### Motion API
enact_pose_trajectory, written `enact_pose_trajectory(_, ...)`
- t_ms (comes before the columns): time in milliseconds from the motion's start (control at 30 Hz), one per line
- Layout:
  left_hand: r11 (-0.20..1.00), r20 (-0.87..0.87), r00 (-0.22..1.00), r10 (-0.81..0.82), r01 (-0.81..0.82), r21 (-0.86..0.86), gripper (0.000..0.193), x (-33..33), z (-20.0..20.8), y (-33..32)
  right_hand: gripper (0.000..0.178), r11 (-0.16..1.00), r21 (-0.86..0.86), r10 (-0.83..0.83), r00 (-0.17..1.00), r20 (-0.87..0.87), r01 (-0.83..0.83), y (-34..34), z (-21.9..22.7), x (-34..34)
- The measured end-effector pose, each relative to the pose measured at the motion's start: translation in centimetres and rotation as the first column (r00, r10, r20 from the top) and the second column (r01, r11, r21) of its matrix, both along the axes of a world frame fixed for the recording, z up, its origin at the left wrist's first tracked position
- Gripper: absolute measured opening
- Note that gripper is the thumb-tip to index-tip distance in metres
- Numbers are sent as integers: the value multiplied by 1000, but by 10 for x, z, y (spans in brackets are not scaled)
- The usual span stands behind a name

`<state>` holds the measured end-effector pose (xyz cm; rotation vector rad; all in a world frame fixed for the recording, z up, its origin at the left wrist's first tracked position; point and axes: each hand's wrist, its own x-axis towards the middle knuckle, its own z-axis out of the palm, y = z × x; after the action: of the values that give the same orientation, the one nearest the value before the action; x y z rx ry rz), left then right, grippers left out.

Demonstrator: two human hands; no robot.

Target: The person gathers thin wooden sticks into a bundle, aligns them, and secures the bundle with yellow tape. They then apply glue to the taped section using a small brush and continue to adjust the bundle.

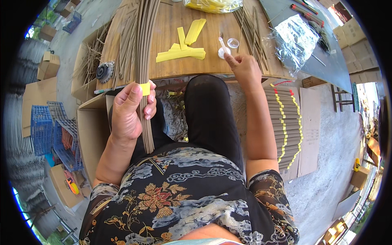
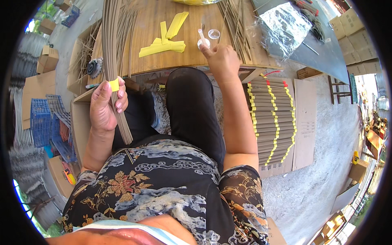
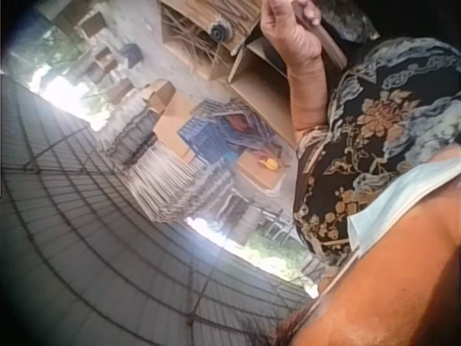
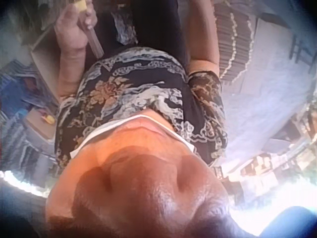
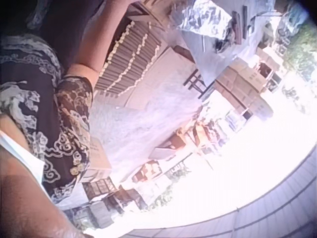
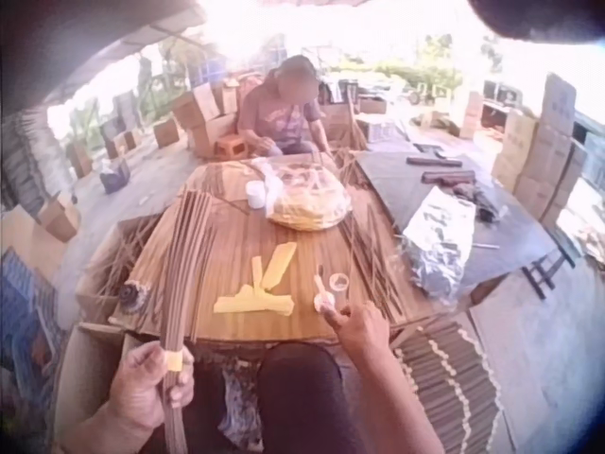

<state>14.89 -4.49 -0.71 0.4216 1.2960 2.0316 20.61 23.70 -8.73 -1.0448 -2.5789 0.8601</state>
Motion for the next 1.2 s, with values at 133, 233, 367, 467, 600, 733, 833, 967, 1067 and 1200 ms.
enact_pose_trajectory(133,999,10,1000,9,-8,-38,37,2,-1,9,30,993,-116,-5,993,-122,-9,-2,-17,-5)
enact_pose_trajectory(233,998,0,1000,15,-15,-53,38,-2,-3,10,17,966,-258,-89,923,-373,-12,-3,-11,-1)
enact_pose_trajectory(367,997,1,999,37,-37,-63,37,-5,-9,11,15,989,-138,-30,818,-575,-61,-4,17,22)
enact_pose_trajectory(467,995,17,999,44,-42,-86,37,-3,-13,13,15,960,276,134,935,-328,-41,-2,33,36)
enact_pose_trajectory(600,997,18,999,26,-25,-70,35,-4,-13,16,11,907,398,214,964,-155,-137,3,23,28)
enact_pose_trajectory(733,997,5,999,32,-31,-66,34,-5,-13,13,11,892,421,228,969,-98,-167,5,15,13)
enact_pose_trajectory(833,996,-8,999,37,-37,-78,33,-4,-14,12,12,893,410,234,970,-67,-187,6,10,6)
enact_pose_trajectory(967,996,-5,999,39,-39,-81,32,-8,-15,10,13,897,412,195,980,-46,-159,6,20,4)
enact_pose_trajectory(1067,998,19,999,48,-47,-42,32,-10,-16,9,16,901,408,177,983,-38,-147,9,28,1)
enact_pose_trajectory(1200,999,45,998,50,-50,0,33,-15,-15,7,20,945,297,122,991,60,-134,9,40,-3)
